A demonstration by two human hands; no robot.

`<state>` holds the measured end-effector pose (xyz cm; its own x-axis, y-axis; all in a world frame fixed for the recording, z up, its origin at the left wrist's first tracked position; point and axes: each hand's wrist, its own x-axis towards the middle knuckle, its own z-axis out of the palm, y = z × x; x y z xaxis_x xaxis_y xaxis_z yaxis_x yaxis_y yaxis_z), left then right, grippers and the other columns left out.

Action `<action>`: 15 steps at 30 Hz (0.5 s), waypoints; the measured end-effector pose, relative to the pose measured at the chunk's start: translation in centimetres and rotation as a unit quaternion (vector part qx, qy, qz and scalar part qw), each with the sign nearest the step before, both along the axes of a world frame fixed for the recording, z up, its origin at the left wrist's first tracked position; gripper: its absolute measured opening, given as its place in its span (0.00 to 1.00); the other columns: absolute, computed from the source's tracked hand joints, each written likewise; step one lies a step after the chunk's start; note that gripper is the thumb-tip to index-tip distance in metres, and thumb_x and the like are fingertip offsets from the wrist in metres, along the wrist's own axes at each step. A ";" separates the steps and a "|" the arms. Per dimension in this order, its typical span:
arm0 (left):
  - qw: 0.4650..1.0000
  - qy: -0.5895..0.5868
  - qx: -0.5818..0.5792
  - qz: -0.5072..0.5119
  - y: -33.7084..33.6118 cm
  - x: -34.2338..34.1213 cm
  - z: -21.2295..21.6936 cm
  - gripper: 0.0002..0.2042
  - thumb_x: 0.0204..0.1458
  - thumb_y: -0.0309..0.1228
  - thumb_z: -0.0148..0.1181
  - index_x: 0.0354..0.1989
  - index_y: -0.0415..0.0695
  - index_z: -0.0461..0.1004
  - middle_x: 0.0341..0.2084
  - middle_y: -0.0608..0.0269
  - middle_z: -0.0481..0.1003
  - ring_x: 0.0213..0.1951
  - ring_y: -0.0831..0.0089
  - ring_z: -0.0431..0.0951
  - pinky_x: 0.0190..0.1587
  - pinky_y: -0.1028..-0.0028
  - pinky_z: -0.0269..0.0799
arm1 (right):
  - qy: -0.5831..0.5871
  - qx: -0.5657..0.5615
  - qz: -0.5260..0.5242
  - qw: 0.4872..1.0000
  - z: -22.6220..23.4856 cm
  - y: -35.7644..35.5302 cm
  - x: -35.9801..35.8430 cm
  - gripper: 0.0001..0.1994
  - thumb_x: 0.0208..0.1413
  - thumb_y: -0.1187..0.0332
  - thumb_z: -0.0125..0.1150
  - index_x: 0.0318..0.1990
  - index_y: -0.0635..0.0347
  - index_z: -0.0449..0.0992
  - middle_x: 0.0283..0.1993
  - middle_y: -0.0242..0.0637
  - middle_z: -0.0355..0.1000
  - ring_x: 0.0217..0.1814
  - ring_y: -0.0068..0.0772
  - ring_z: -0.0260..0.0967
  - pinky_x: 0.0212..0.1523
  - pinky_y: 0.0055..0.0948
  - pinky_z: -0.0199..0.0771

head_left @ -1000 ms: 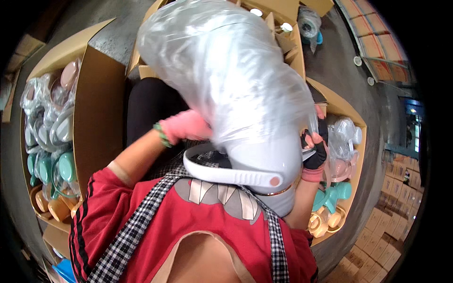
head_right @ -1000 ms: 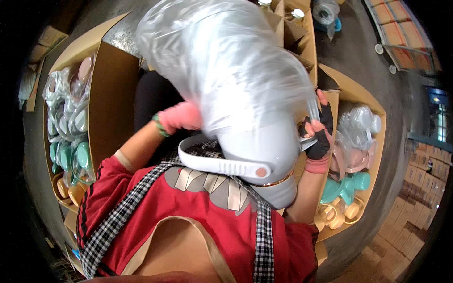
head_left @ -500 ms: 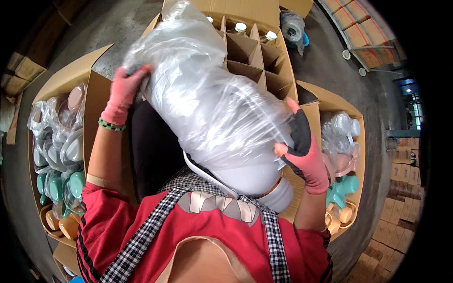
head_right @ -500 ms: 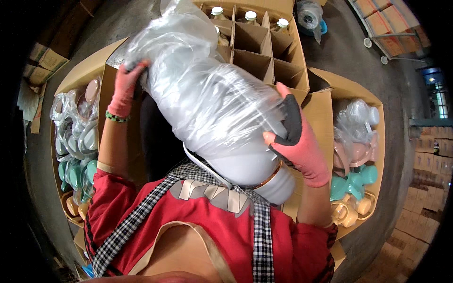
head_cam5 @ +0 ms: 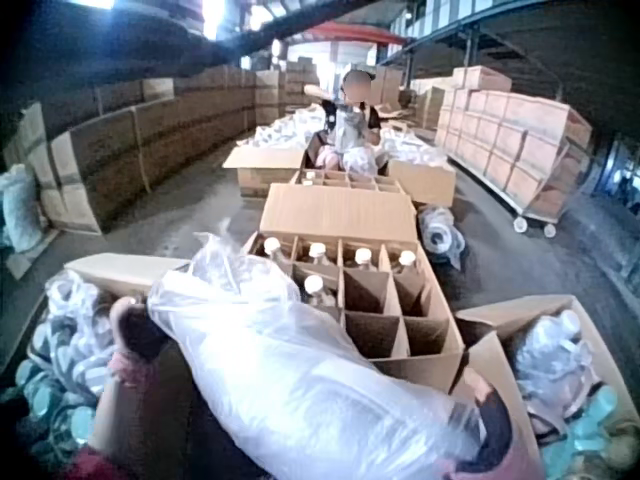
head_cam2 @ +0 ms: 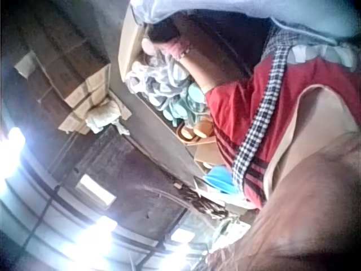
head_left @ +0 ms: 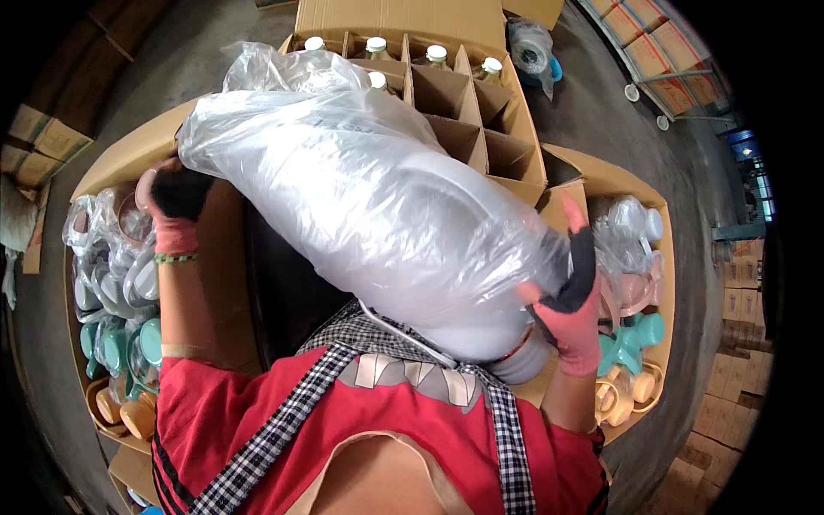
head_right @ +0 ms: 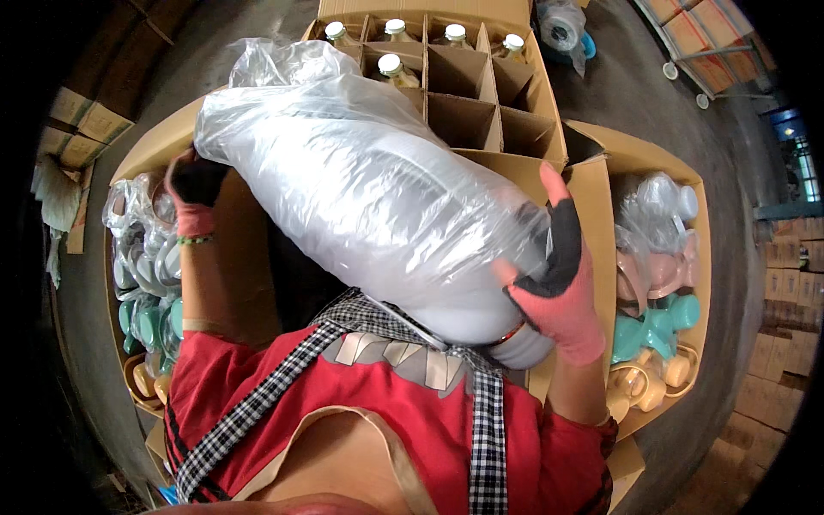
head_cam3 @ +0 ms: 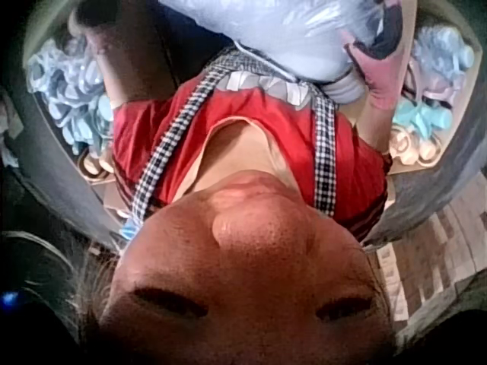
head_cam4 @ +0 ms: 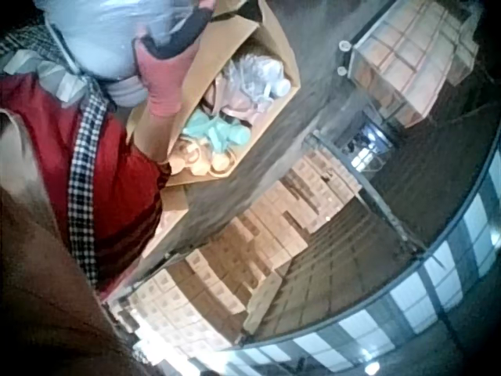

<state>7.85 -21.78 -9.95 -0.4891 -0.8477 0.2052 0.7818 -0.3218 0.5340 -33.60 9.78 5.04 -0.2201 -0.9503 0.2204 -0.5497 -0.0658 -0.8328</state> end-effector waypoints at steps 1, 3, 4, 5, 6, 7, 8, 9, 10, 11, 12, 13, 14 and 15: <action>0.994 -0.034 -0.038 0.093 1.0 -0.3 1.6 0.21 0.50 0.39 0.45 0.51 0.42 0.60 0.49 0.61 0.64 0.49 0.69 0.64 0.52 0.69 0.58 | 0.033 -0.011 0.007 0.999 0.3 0.2 0.5 0.39 0.34 0.78 0.57 0.60 0.65 0.48 0.58 0.47 0.55 0.59 0.35 0.54 0.55 0.27 0.55; 0.877 -0.245 -0.067 0.407 4.8 -3.0 7.8 0.28 0.50 0.46 0.43 0.57 0.44 0.54 0.53 0.61 0.60 0.54 0.66 0.60 0.55 0.67 0.53 | 0.093 -0.036 0.027 0.995 0.6 0.0 1.7 0.39 0.35 0.79 0.57 0.60 0.66 0.48 0.57 0.49 0.55 0.59 0.39 0.56 0.55 0.28 0.55; 0.862 -0.281 -0.197 0.374 7.5 -5.7 11.3 0.30 0.49 0.48 0.45 0.57 0.44 0.54 0.53 0.59 0.59 0.55 0.65 0.59 0.56 0.65 0.52 | 0.141 -0.017 0.057 0.988 0.6 -0.3 2.0 0.41 0.34 0.80 0.58 0.60 0.68 0.44 0.58 0.47 0.54 0.58 0.35 0.56 0.54 0.27 0.56; 0.833 -0.310 -0.318 0.329 10.7 -9.0 13.9 0.32 0.47 0.50 0.48 0.58 0.44 0.53 0.53 0.56 0.59 0.56 0.64 0.58 0.57 0.63 0.51 | 0.149 -0.027 0.087 0.985 0.8 -0.9 2.7 0.41 0.34 0.80 0.58 0.60 0.69 0.44 0.57 0.49 0.56 0.55 0.41 0.60 0.51 0.28 0.61; 0.772 -0.352 -0.449 0.280 13.3 -11.9 15.6 0.32 0.42 0.50 0.52 0.54 0.45 0.56 0.51 0.55 0.60 0.55 0.61 0.58 0.55 0.59 0.51 | 0.169 -0.028 0.093 0.981 0.9 -1.0 3.2 0.41 0.34 0.80 0.58 0.60 0.69 0.44 0.56 0.50 0.56 0.55 0.44 0.59 0.50 0.29 0.62; 0.674 -0.408 -0.574 0.224 16.1 -14.4 17.0 0.32 0.37 0.49 0.56 0.51 0.45 0.59 0.48 0.54 0.61 0.53 0.57 0.59 0.54 0.56 0.51 | 0.187 -0.035 0.106 0.976 0.7 -1.4 3.4 0.41 0.34 0.80 0.58 0.60 0.69 0.44 0.56 0.51 0.56 0.55 0.47 0.59 0.49 0.30 0.63; 0.569 -0.469 -0.649 0.185 18.3 -16.5 17.3 0.33 0.32 0.49 0.60 0.48 0.45 0.62 0.45 0.53 0.63 0.52 0.53 0.59 0.53 0.53 0.51 | 0.160 0.010 0.117 0.980 0.3 -1.8 3.7 0.41 0.34 0.80 0.58 0.59 0.70 0.45 0.56 0.53 0.56 0.56 0.51 0.58 0.49 0.32 0.63; 0.491 -0.514 -0.685 0.159 19.5 -18.4 16.7 0.33 0.27 0.49 0.64 0.44 0.45 0.65 0.42 0.52 0.64 0.51 0.49 0.60 0.52 0.49 0.51 | 0.174 -0.009 0.108 0.979 0.5 -2.0 4.1 0.41 0.34 0.80 0.58 0.59 0.70 0.44 0.56 0.53 0.56 0.56 0.51 0.58 0.48 0.33 0.63; 0.458 -0.543 -0.685 0.159 19.6 -19.6 15.0 0.31 0.29 0.45 0.65 0.44 0.45 0.66 0.45 0.53 0.64 0.53 0.49 0.58 0.53 0.50 0.51 | 0.188 -0.027 0.098 0.977 0.4 -2.2 4.4 0.41 0.34 0.80 0.58 0.59 0.70 0.44 0.56 0.53 0.56 0.56 0.51 0.58 0.48 0.33 0.63; 0.428 -0.572 -0.682 0.155 19.0 -20.2 13.1 0.29 0.30 0.40 0.65 0.44 0.45 0.67 0.48 0.55 0.63 0.55 0.48 0.57 0.53 0.51 0.51 | 0.203 -0.041 0.087 0.975 0.2 -2.3 4.6 0.41 0.34 0.80 0.58 0.59 0.70 0.44 0.56 0.54 0.56 0.56 0.51 0.58 0.48 0.33 0.63; 0.463 -0.555 -0.675 0.150 17.0 -19.9 12.1 0.26 0.27 0.34 0.64 0.41 0.44 0.68 0.44 0.61 0.67 0.53 0.52 0.61 0.53 0.53 0.53 | 0.224 -0.051 0.075 0.970 0.0 -2.0 4.3 0.41 0.35 0.79 0.59 0.59 0.70 0.43 0.56 0.53 0.57 0.54 0.49 0.59 0.49 0.33 0.63; 0.505 -0.541 -0.658 0.137 15.5 -19.7 12.4 0.24 0.29 0.26 0.63 0.42 0.42 0.67 0.38 0.60 0.71 0.50 0.55 0.65 0.51 0.56 0.57 | 0.213 -0.047 0.070 0.973 0.0 -1.8 4.0 0.41 0.35 0.79 0.59 0.59 0.70 0.43 0.56 0.52 0.57 0.54 0.49 0.60 0.49 0.33 0.63; 0.580 -0.494 -0.633 0.141 14.5 -19.1 11.5 0.21 0.30 0.23 0.62 0.39 0.40 0.69 0.35 0.58 0.72 0.49 0.55 0.66 0.50 0.58 0.60 | 0.198 -0.045 0.073 0.977 0.1 -1.5 3.8 0.41 0.36 0.79 0.59 0.59 0.69 0.43 0.56 0.52 0.57 0.53 0.48 0.60 0.49 0.33 0.63; 0.649 -0.443 -0.602 0.144 13.6 -18.4 10.3 0.18 0.31 0.20 0.61 0.37 0.39 0.70 0.33 0.57 0.73 0.48 0.56 0.68 0.48 0.61 0.62 | 0.182 -0.043 0.075 0.979 0.1 -1.3 3.7 0.41 0.36 0.78 0.60 0.59 0.69 0.43 0.56 0.51 0.58 0.53 0.48 0.60 0.50 0.32 0.63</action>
